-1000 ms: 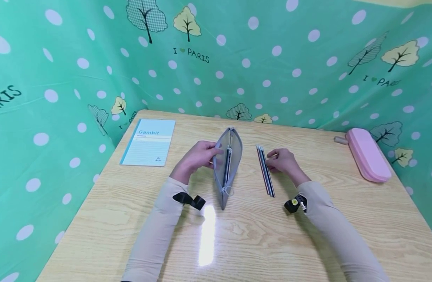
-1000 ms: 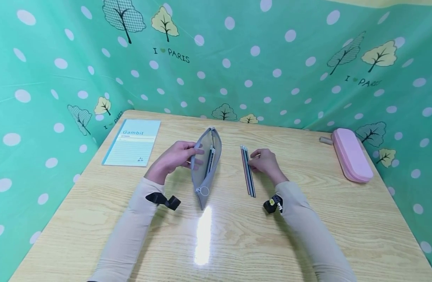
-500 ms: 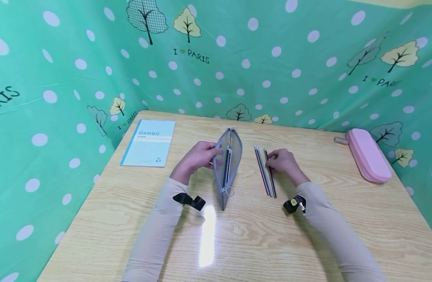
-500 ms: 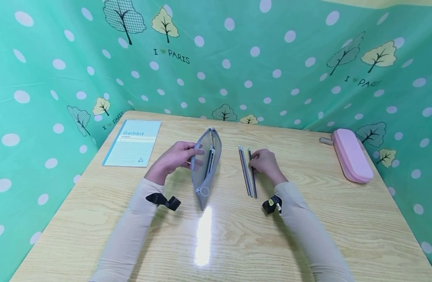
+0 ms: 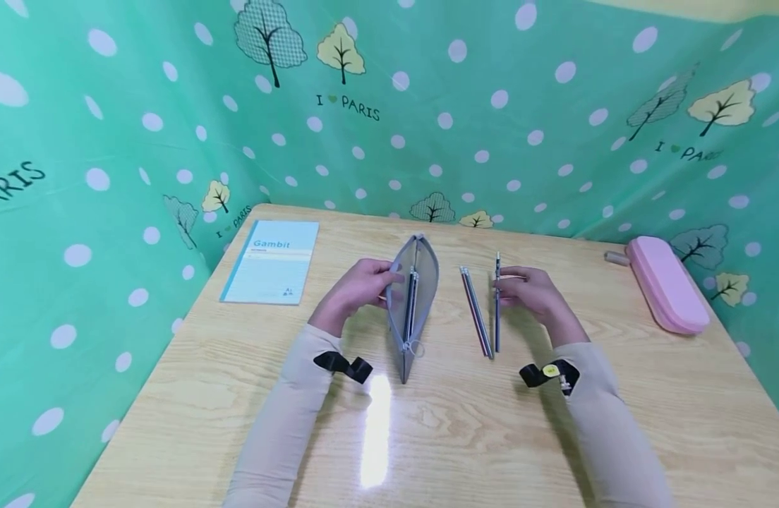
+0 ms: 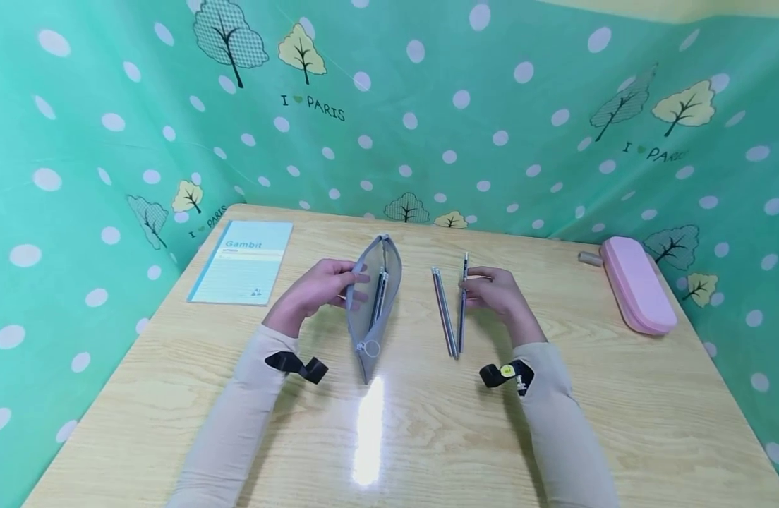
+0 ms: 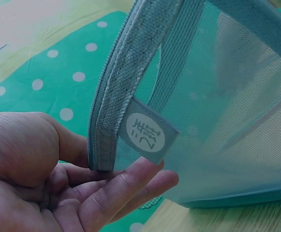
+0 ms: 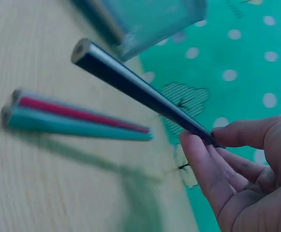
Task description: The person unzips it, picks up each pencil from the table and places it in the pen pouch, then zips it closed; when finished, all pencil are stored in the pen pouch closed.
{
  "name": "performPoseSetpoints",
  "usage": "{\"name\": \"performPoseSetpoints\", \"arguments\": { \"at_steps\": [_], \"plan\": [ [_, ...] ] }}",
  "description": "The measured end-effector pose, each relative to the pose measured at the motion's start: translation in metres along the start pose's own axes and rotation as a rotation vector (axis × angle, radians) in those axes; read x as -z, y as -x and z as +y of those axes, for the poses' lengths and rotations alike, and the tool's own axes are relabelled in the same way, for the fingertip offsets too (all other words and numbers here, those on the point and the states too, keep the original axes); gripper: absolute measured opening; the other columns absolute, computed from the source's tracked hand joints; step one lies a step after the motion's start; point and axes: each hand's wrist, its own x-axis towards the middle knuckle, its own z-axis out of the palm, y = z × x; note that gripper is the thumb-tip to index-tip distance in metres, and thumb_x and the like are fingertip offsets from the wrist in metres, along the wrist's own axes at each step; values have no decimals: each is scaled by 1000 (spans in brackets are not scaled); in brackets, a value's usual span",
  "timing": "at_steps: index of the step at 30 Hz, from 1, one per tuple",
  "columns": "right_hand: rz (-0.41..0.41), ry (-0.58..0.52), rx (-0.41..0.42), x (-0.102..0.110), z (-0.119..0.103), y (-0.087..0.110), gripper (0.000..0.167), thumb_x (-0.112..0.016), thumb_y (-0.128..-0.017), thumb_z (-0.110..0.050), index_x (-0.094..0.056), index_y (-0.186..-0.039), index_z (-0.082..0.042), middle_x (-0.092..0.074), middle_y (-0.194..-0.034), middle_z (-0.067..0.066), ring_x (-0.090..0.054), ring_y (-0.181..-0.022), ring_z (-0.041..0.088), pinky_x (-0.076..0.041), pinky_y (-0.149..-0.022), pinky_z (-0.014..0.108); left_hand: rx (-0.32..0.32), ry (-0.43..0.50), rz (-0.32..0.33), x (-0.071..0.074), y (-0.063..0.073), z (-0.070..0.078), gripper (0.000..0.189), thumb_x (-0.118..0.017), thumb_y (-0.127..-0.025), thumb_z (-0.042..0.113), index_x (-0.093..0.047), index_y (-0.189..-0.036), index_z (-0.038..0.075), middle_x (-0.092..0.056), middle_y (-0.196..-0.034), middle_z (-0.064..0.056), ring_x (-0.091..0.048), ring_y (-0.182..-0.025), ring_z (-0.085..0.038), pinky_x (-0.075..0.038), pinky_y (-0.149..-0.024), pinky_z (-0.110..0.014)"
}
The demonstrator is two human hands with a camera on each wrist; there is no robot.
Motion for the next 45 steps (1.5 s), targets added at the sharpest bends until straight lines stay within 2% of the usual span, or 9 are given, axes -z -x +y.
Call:
{"name": "performPoseSetpoints", "arguments": {
  "at_steps": [8, 15, 19, 26, 29, 38, 45],
  "plan": [
    [25, -90, 85, 5, -5, 25, 64, -59, -103, -3, -26, -157, 11, -74, -91, -13, -74, -86, 8, -63, -77, 21, -4, 0, -4, -4, -1, -2, 32, -53, -107, 12, -63, -126, -11, -67, -103, -18, -73, -87, -22, -65, -76, -34],
    [54, -132, 179, 13, -12, 41, 63, -57, -104, -5, -26, -159, 5, -76, -94, -13, -75, -87, 9, -64, -72, 23, -6, 6, 5, -3, -2, -1, 31, -54, -106, 13, -64, -124, -11, -65, -102, -15, -75, -94, -27, -65, -76, -34],
    [69, -127, 175, 11, -11, 40, 64, -57, -104, -6, -26, -159, 4, -76, -95, -11, -75, -86, 9, -64, -71, 24, 1, 7, 10, -2, -1, -4, 30, -54, -106, 11, -64, -122, -12, -64, -100, -14, -75, -100, -33, -65, -76, -33],
    [83, -143, 164, 8, -11, 41, 65, -58, -104, -5, -26, -160, 3, -76, -94, -12, -75, -85, 9, -64, -70, 23, -10, -2, 2, -1, -1, -4, 30, -53, -106, 11, -64, -121, -12, -65, -106, -17, -74, -95, -29, -65, -77, -34],
    [89, -169, 179, 7, -14, 44, 66, -58, -103, -4, -25, -160, 3, -77, -94, -10, -74, -82, 8, -64, -69, 23, -21, -4, 0, -2, -1, -3, 30, -53, -107, 12, -63, -121, -12, -65, -109, -20, -74, -98, -32, -66, -78, -35],
    [103, -172, 207, 3, -20, 48, 64, -57, -104, -4, -27, -159, 3, -77, -92, -11, -74, -80, 7, -64, -69, 23, 13, 2, 3, -3, -1, 0, 34, -51, -107, 12, -61, -132, -10, -64, -117, -22, -73, -106, -37, -65, -78, -34],
    [112, -154, 220, -4, -24, 50, 63, -57, -104, -3, -28, -159, 2, -76, -95, -11, -74, -82, 7, -64, -70, 23, 14, -2, 2, -4, -1, 0, 35, -51, -108, 12, -61, -133, -10, -64, -121, -24, -72, -109, -38, -65, -76, -33]
  ]
}}
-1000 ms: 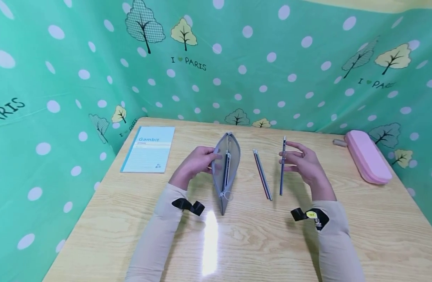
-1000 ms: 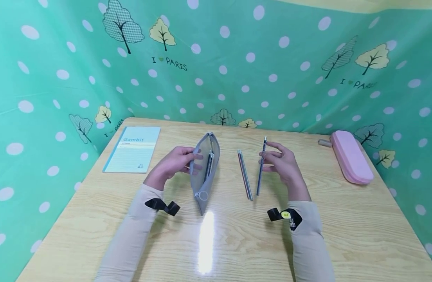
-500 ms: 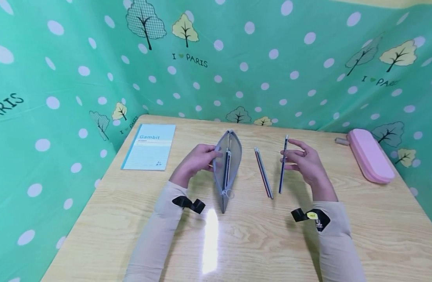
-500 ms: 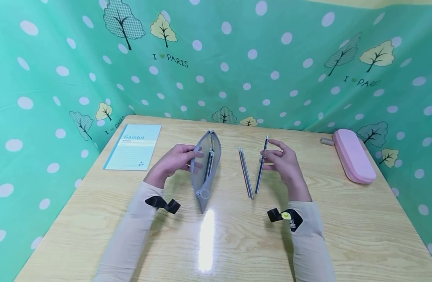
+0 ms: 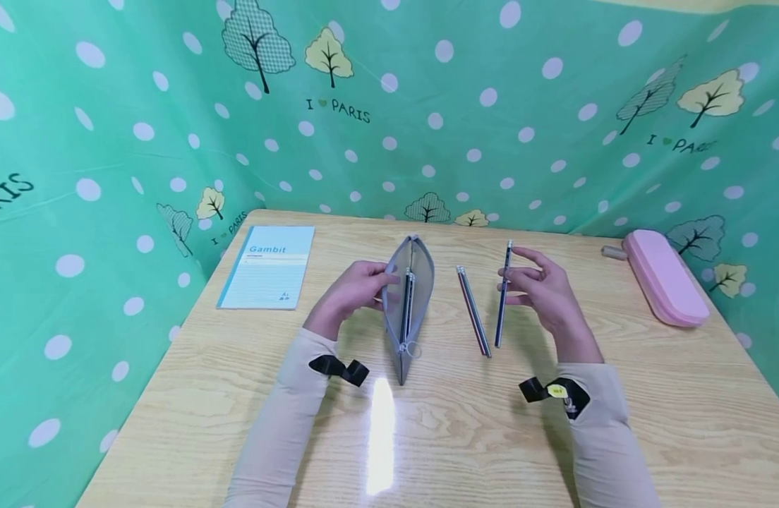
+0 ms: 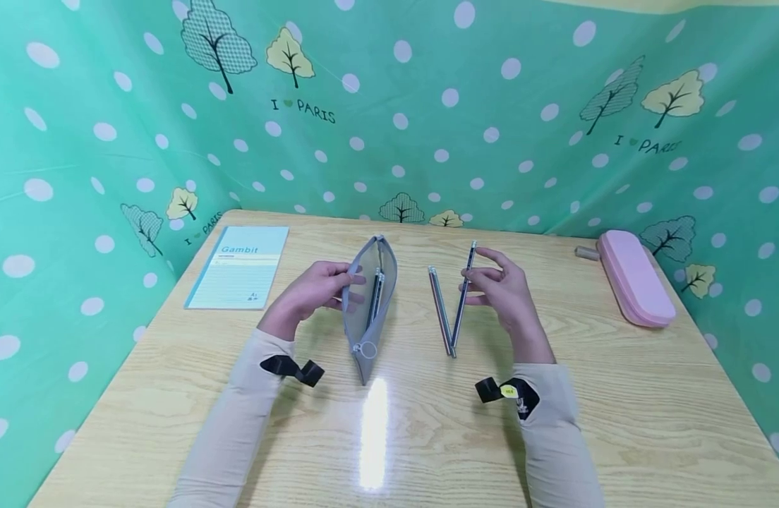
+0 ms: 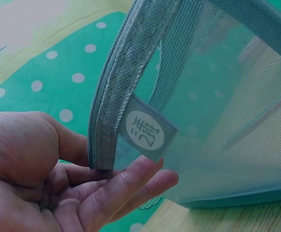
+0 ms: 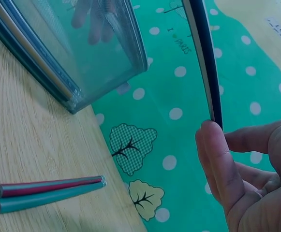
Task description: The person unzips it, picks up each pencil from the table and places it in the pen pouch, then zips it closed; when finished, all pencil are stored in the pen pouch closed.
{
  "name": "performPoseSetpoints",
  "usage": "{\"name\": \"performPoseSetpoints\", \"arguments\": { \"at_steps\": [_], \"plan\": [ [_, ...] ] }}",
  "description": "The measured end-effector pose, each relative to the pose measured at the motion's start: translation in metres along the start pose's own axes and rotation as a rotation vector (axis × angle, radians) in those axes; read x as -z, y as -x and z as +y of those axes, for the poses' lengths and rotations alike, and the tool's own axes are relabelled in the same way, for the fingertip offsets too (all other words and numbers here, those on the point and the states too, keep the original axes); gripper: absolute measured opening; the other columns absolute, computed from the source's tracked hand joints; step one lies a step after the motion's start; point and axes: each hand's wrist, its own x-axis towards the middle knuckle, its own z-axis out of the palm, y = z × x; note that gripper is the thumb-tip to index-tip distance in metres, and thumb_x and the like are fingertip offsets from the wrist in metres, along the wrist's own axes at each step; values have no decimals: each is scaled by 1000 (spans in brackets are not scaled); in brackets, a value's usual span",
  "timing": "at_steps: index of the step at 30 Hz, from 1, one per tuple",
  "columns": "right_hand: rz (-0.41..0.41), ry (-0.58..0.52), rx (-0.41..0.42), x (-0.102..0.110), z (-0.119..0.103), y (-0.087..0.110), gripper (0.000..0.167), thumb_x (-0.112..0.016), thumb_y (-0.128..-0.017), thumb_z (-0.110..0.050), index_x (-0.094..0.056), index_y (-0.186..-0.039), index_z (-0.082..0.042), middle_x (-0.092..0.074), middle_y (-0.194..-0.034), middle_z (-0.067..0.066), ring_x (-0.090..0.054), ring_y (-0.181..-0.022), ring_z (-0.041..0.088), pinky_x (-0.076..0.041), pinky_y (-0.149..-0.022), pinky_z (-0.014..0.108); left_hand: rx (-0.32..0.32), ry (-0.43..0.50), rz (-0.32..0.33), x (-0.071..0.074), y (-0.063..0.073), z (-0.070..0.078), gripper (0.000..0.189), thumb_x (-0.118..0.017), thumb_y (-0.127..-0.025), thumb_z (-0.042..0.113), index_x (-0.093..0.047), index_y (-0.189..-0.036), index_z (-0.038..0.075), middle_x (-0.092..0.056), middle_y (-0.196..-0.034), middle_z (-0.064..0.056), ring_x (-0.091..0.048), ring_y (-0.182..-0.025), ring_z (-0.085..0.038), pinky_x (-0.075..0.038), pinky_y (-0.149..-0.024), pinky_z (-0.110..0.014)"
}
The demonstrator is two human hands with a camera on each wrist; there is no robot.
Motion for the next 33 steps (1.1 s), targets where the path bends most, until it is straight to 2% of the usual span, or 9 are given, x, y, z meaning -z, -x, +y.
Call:
{"name": "performPoseSetpoints", "arguments": {
  "at_steps": [13, 23, 33],
  "plan": [
    [-14, -12, 15, -21, 1, -1, 56, -55, -104, 0, -35, -156, 3, -75, -93, -12, -75, -82, 9, -64, -70, 24, -13, 5, 0, 1, 2, -2, 35, -52, -107, 12, -61, -132, -11, -66, -118, -24, -75, -97, -29, -65, -76, -33],
    [-26, 24, 1, -35, -4, 1, 64, -56, -104, -2, -28, -161, -3, -74, -97, -9, -74, -84, 6, -65, -73, 26, -16, 0, 2, 1, 5, -1, 36, -52, -107, 12, -60, -134, -9, -65, -121, -25, -73, -107, -38, -65, -76, -33],
    [-30, 23, 3, -47, -9, 1, 62, -56, -104, -2, -31, -160, -2, -75, -101, -4, -73, -83, 7, -65, -72, 25, -21, 2, -5, 0, 4, -1, 37, -53, -106, 11, -59, -136, -10, -66, -114, -23, -74, -103, -35, -66, -78, -34]
  ]
}}
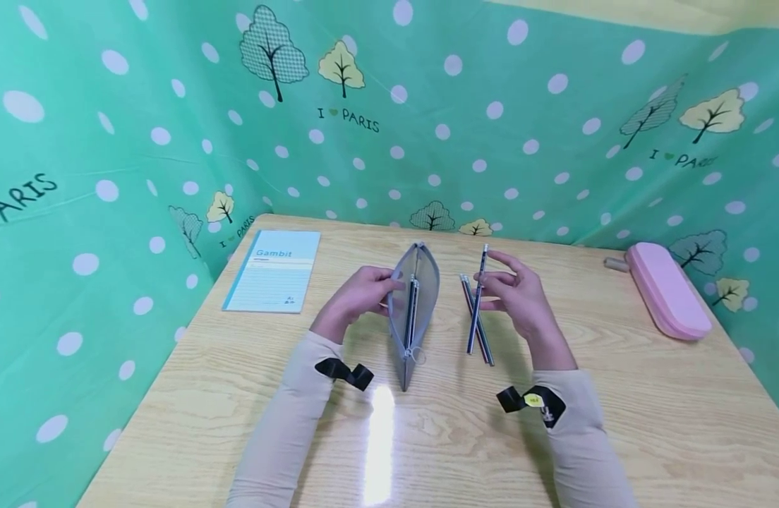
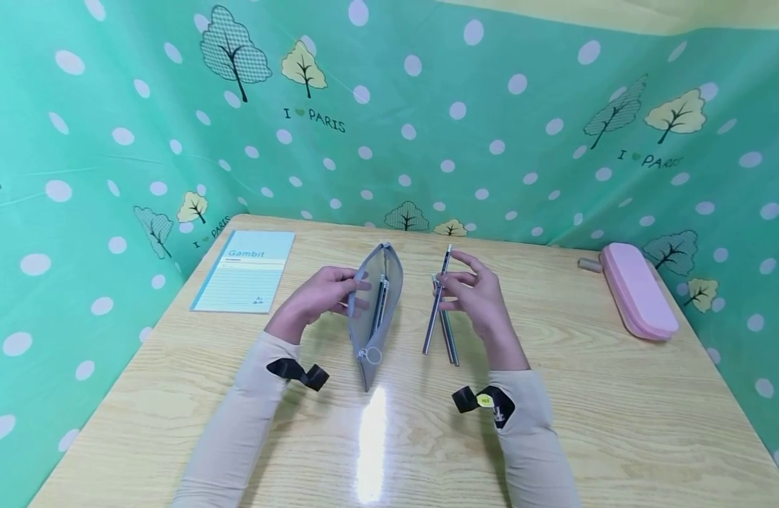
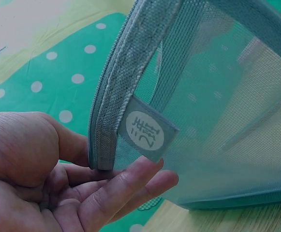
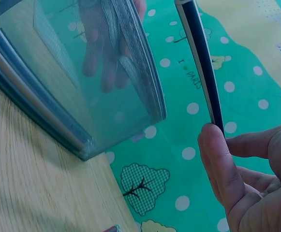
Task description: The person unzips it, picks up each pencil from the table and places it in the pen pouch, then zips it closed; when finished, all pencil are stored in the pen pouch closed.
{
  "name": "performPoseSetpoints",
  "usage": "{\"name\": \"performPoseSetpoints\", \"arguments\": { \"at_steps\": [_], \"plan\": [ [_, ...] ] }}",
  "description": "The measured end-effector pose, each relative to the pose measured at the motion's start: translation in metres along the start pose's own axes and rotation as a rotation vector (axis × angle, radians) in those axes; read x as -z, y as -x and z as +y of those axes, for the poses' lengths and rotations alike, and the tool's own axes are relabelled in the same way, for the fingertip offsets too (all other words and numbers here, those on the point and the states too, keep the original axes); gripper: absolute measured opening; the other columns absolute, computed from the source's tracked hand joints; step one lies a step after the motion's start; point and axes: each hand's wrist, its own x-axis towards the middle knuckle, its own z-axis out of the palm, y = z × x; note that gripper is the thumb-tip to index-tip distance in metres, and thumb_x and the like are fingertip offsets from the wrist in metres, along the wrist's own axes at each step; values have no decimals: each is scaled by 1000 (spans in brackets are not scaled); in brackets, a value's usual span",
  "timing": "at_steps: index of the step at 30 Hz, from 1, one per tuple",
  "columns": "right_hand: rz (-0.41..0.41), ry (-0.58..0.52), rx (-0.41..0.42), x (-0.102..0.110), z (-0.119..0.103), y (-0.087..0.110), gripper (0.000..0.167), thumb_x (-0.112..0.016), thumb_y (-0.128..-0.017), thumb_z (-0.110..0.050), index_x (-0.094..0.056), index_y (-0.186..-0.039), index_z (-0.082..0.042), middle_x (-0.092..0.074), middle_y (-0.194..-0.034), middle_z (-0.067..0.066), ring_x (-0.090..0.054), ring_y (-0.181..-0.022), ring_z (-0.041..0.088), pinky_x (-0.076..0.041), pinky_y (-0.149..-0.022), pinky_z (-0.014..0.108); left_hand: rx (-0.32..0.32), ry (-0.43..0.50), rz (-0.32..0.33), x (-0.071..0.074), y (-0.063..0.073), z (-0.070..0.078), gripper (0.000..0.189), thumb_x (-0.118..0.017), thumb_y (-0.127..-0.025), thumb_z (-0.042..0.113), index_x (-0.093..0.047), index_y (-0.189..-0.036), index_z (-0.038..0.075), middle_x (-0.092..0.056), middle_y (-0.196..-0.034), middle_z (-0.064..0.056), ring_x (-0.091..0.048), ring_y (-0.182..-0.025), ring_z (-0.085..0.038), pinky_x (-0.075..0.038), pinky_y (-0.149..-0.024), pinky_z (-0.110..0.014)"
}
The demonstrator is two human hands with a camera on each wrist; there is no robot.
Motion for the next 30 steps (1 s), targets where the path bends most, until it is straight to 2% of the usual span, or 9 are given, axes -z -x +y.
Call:
{"name": "performPoseSetpoints", "arguments": {
  "at_steps": [8, 17, 20, 25, 30],
  "plan": [
    [-13, -22, 7, -12, -4, -4, 61, -56, -104, -1, -32, -160, -2, -73, -95, -11, -72, -81, 7, -64, -69, 23, 1, 7, -1, -2, -2, -2, 35, -52, -107, 11, -60, -133, -12, -65, -120, -25, -74, -100, -34, -66, -76, -33],
    [-21, -45, 30, -30, -10, -11, 58, -56, -104, -1, -36, -159, -4, -73, -103, -1, -73, -82, 11, -65, -71, 25, 5, 9, 7, -1, -1, 0, 36, -53, -106, 11, -60, -134, -11, -65, -111, -21, -74, -104, -36, -66, -77, -35],
    [-20, -59, 43, -35, -13, -12, 58, -56, -104, -1, -37, -158, -5, -73, -103, -1, -73, -83, 12, -65, -72, 27, 9, 13, 6, -2, -1, 1, 37, -53, -107, 11, -59, -135, -11, -64, -116, -23, -73, -107, -39, -66, -79, -35],
    [18, -115, 59, -42, -13, -14, 58, -57, -103, 2, -37, -157, -3, -73, -92, -8, -73, -78, 11, -66, -70, 28, 7, 2, 6, -3, -2, 1, 34, -53, -107, 11, -61, -131, -11, -65, -119, -25, -74, -104, -36, -66, -79, -35],
    [65, -195, 77, -49, -12, -14, 60, -59, -101, 5, -38, -157, -3, -72, -89, -5, -73, -74, 13, -66, -68, 28, 7, -9, 9, -6, -2, 2, 32, -54, -106, 12, -64, -127, -10, -67, -114, -22, -75, -99, -32, -66, -78, -35]
  ]
}}
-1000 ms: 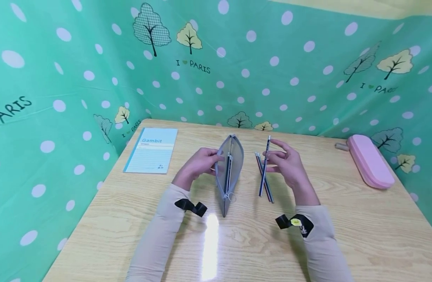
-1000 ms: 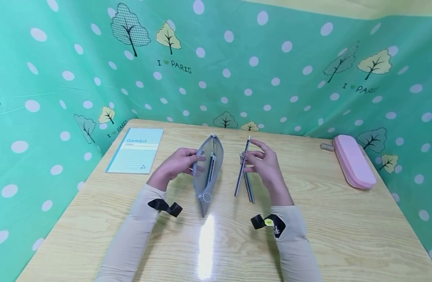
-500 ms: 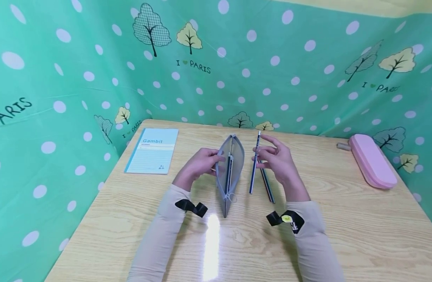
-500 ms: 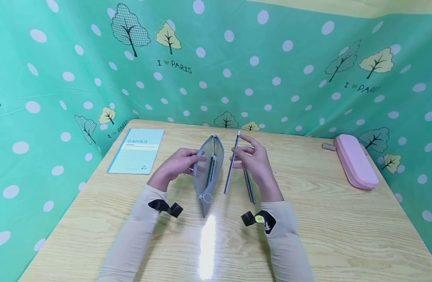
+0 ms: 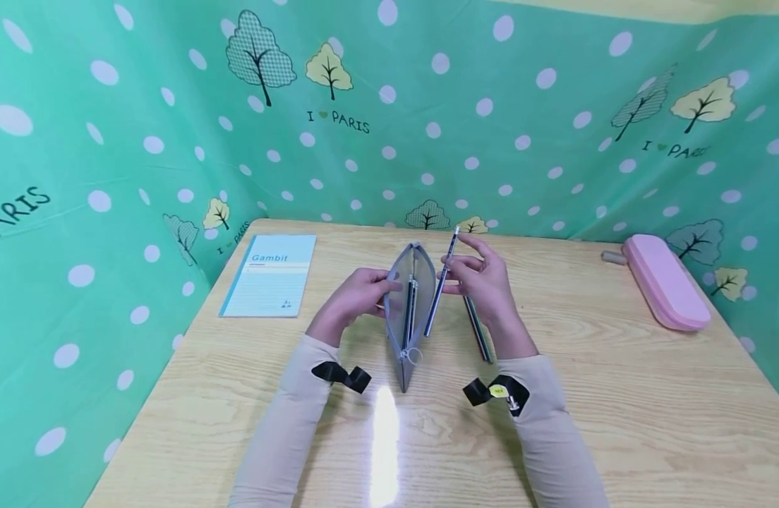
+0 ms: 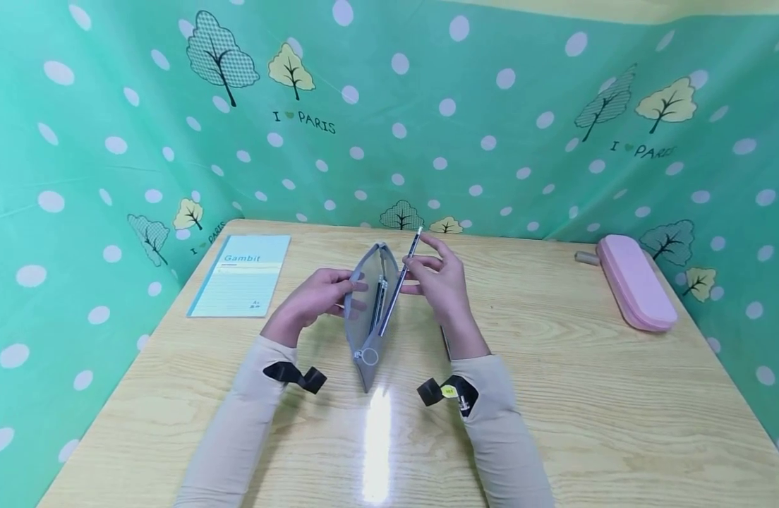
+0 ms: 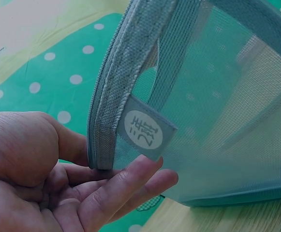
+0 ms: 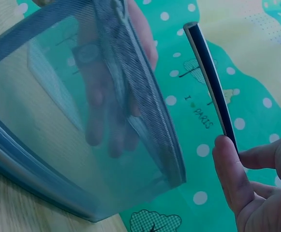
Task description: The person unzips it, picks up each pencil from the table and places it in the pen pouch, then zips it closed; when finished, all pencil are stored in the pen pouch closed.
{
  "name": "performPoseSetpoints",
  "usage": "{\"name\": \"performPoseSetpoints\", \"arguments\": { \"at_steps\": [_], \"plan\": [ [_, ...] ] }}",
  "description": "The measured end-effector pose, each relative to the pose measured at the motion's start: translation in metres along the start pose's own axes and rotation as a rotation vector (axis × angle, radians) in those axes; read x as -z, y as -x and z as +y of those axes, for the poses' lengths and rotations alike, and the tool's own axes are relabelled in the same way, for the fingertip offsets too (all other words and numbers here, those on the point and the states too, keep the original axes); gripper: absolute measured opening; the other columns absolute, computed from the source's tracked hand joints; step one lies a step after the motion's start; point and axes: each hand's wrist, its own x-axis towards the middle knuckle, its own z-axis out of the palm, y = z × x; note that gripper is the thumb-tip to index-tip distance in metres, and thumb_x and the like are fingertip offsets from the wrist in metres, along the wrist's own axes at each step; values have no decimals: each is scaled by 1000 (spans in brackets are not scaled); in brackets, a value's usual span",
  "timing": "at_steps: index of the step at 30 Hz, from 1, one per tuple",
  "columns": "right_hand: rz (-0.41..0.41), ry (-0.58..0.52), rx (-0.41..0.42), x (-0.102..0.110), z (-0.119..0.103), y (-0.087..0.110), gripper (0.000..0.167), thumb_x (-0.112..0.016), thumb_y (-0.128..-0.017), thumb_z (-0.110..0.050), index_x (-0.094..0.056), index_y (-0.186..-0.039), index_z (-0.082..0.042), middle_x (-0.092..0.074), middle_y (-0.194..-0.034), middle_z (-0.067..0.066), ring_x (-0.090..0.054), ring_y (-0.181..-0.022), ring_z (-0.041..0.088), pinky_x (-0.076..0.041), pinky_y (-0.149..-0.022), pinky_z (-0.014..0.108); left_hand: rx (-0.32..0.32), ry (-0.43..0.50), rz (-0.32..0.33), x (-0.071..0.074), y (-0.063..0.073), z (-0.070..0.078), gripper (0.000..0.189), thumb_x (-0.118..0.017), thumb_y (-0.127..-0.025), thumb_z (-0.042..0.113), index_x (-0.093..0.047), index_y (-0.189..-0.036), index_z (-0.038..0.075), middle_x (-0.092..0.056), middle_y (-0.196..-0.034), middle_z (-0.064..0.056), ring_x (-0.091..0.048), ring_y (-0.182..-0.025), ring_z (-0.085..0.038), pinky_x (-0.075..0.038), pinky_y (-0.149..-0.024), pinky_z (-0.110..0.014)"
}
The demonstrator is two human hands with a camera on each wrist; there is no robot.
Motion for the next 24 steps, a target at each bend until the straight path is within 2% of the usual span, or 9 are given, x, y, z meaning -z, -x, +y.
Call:
{"name": "performPoseSetpoints", "arguments": {
  "at_steps": [6, 11, 13, 21, 24],
  "plan": [
    [37, -8, 12, -8, 5, 0, 58, -59, -101, 4, -41, -156, -5, -71, -91, -2, -72, -74, 13, -66, -69, 29, 1, 4, 4, 0, -1, -1, 30, -54, -106, 12, -64, -124, -11, -65, -102, -16, -74, -105, -37, -66, -77, -34],
    [60, 18, 2, -15, 8, 0, 60, -63, -100, 3, -43, -156, -9, -70, -104, 14, -73, -75, 13, -66, -69, 30, -3, -2, -9, 1, -1, -1, 35, -54, -107, 12, -61, -133, -10, -66, -113, -22, -73, -107, -38, -66, -78, -35],
    [62, 34, -7, -17, 9, 1, 61, -63, -100, 3, -43, -156, -9, -69, -106, 17, -72, -75, 13, -66, -68, 30, -4, -8, -11, 1, -1, -1, 37, -53, -107, 13, -60, -136, -9, -66, -119, -24, -73, -107, -38, -66, -78, -35],
    [51, 75, 14, -25, 15, 1, 60, -63, -99, 5, -44, -154, -6, -68, -96, 5, -72, -71, 10, -65, -65, 28, -4, -1, -15, 1, -2, -2, 38, -53, -107, 13, -59, -138, -9, -66, -124, -26, -74, -102, -34, -66, -76, -34],
    [40, 92, 28, -27, 16, 2, 60, -63, -98, 6, -45, -154, -5, -68, -100, 10, -72, -70, 9, -65, -65, 29, -2, 1, -12, 2, -2, -2, 39, -53, -106, 13, -58, -138, -8, -67, -124, -26, -75, -98, -31, -66, -75, -33]
  ]
}}
